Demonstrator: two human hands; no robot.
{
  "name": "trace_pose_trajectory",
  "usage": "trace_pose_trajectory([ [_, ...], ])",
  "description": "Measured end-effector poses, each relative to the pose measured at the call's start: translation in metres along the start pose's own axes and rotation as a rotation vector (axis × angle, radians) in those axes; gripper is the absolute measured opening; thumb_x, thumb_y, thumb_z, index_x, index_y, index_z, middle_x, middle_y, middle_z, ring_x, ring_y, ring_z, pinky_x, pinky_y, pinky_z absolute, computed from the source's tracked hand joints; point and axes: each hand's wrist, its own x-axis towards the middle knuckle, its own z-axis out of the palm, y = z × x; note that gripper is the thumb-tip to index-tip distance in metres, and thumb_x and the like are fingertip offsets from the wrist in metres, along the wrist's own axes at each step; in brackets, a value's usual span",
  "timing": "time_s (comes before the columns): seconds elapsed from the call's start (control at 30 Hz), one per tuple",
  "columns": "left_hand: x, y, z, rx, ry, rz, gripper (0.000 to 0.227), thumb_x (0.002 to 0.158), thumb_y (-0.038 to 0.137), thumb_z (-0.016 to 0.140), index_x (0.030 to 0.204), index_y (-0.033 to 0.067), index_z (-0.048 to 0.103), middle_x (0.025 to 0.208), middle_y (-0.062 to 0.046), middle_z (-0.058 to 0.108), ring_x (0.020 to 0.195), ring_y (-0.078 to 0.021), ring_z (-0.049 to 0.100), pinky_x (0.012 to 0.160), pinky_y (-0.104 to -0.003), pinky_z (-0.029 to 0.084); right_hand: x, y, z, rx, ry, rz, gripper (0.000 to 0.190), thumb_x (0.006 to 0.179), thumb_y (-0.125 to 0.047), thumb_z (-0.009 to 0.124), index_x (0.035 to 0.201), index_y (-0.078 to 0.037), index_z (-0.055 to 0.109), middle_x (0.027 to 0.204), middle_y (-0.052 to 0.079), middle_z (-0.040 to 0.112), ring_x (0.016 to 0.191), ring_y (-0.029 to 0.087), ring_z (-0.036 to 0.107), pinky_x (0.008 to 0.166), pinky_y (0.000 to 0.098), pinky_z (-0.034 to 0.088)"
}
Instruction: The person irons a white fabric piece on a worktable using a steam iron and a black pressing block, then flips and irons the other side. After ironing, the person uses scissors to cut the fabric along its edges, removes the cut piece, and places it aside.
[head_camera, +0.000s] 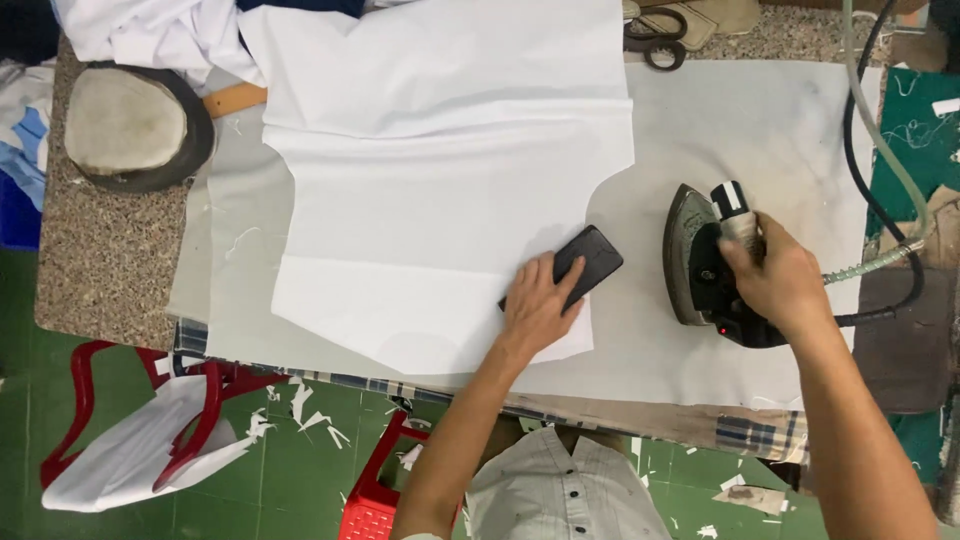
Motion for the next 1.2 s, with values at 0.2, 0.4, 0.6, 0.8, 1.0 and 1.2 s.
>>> trace_pose_trajectory([
  [0.2, -0.063, -0.118, -0.061, 0.008, -0.362, -0.160, 0.062, 0.102, 0.045, 0.055, 0.159, 0.0241, 0.038, 0.158, -0.027, 0.033, 0.137, -0.0435, 0.039, 0.114, -0.061, 0.032, 0.002, -0.067, -0.009, 0.375, -0.054, 0.202, 0.053, 0.103, -0.037, 0.055, 0.143, -0.004, 0.051, 0.115, 0.019, 0.063, 0.101, 0.035, 0.058, 0.085, 0.0474, 0.045],
  [0.4, -0.143, -0.229, -0.128, 0.131, 0.037, -0.431, 0.056, 0.096, 0.030, 0.070, 0.149, 0.0200, 0.058, 0.143, -0.024, 0.049, 0.126, -0.0387, 0.047, 0.105, -0.050, 0.036, -0.044, -0.206, 0.032, 0.064, 0.002, -0.245, 0.057, 0.097, -0.026, 0.067, 0.143, 0.006, 0.059, 0.123, 0.031, 0.069, 0.115, 0.046, 0.067, 0.095, 0.0545, 0.055],
  [0.6, -0.215, -0.307, -0.163, 0.324, 0.212, -0.629, 0.054, 0.096, 0.034, 0.074, 0.145, 0.0146, 0.063, 0.132, -0.019, 0.054, 0.113, -0.0317, 0.050, 0.090, -0.044, 0.041, -0.060, -0.366, 0.117, -0.255, -0.110, -0.637, 0.045, 0.103, -0.039, 0.053, 0.125, 0.000, 0.056, 0.094, 0.022, 0.073, 0.086, 0.035, 0.077, 0.073, 0.0471, 0.064],
  [0.8, -0.266, -0.367, -0.186, 0.449, 0.343, -0.791, 0.056, 0.089, 0.034, 0.078, 0.140, 0.0148, 0.066, 0.124, -0.017, 0.057, 0.102, -0.0295, 0.050, 0.079, -0.039, 0.039, -0.081, -0.477, 0.200, -0.356, -0.129, -0.970, 0.041, 0.103, -0.047, 0.053, 0.102, -0.006, 0.053, 0.074, 0.019, 0.066, 0.067, 0.034, 0.075, 0.058, 0.0427, 0.062],
  [1.0, -0.273, -0.383, -0.193, 0.401, 0.399, -0.859, 0.058, 0.085, 0.036, 0.081, 0.138, 0.0156, 0.066, 0.127, -0.017, 0.056, 0.103, -0.0317, 0.051, 0.078, -0.041, 0.039, -0.098, -0.550, 0.225, -0.398, -0.170, -1.089, 0.049, 0.101, -0.051, 0.056, 0.100, -0.003, 0.057, 0.071, 0.019, 0.067, 0.065, 0.035, 0.075, 0.055, 0.0416, 0.061],
  [1.2, -0.267, -0.383, -0.189, 0.345, 0.391, -0.895, 0.066, 0.079, 0.045, 0.086, 0.137, 0.0184, 0.068, 0.127, -0.018, 0.055, 0.105, -0.0343, 0.050, 0.082, -0.043, 0.041, -0.097, -0.542, 0.228, -0.429, -0.217, -1.148, 0.046, 0.102, -0.052, 0.049, 0.098, -0.007, 0.054, 0.065, 0.015, 0.067, 0.060, 0.033, 0.074, 0.052, 0.0393, 0.058],
])
